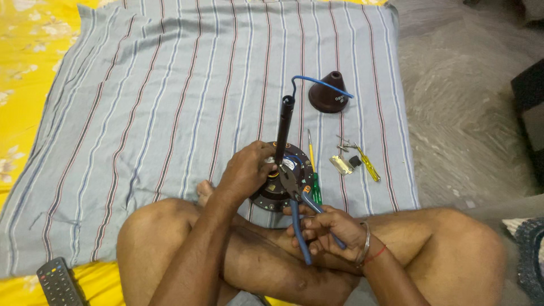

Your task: The person sits on a bed servicing a ceiling fan motor assembly. They use pliers and a screwdriver to loosen parts, remove the conical cover, thread the blue wire through the downrod, and work on the wiring and mounting hardware at the fan base.

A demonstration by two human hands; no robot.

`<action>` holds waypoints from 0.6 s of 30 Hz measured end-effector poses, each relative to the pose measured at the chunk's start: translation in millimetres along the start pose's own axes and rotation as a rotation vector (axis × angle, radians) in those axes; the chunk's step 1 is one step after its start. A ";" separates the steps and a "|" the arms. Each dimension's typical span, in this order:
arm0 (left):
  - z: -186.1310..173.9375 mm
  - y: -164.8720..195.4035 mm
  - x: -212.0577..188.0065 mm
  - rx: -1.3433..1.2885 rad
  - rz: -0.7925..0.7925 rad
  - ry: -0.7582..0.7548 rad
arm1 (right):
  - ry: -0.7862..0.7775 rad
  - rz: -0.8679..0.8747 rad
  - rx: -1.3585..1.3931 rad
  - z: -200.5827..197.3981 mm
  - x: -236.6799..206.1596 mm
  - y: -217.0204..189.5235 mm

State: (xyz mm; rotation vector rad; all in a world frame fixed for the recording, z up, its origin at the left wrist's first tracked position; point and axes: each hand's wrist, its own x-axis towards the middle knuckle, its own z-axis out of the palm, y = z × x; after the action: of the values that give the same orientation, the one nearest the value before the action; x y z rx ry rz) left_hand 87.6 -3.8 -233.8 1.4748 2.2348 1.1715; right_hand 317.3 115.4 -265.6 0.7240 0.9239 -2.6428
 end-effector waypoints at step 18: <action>-2.4 10.0 3.7 -0.108 -0.140 -0.018 | 0.178 -0.016 -0.134 9.7 4.0 5.9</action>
State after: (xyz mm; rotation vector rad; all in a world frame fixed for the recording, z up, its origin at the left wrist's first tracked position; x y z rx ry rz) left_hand 91.2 0.0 -224.2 1.2609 2.1864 1.2095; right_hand 312.6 104.4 -264.2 0.9323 1.1463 -2.5316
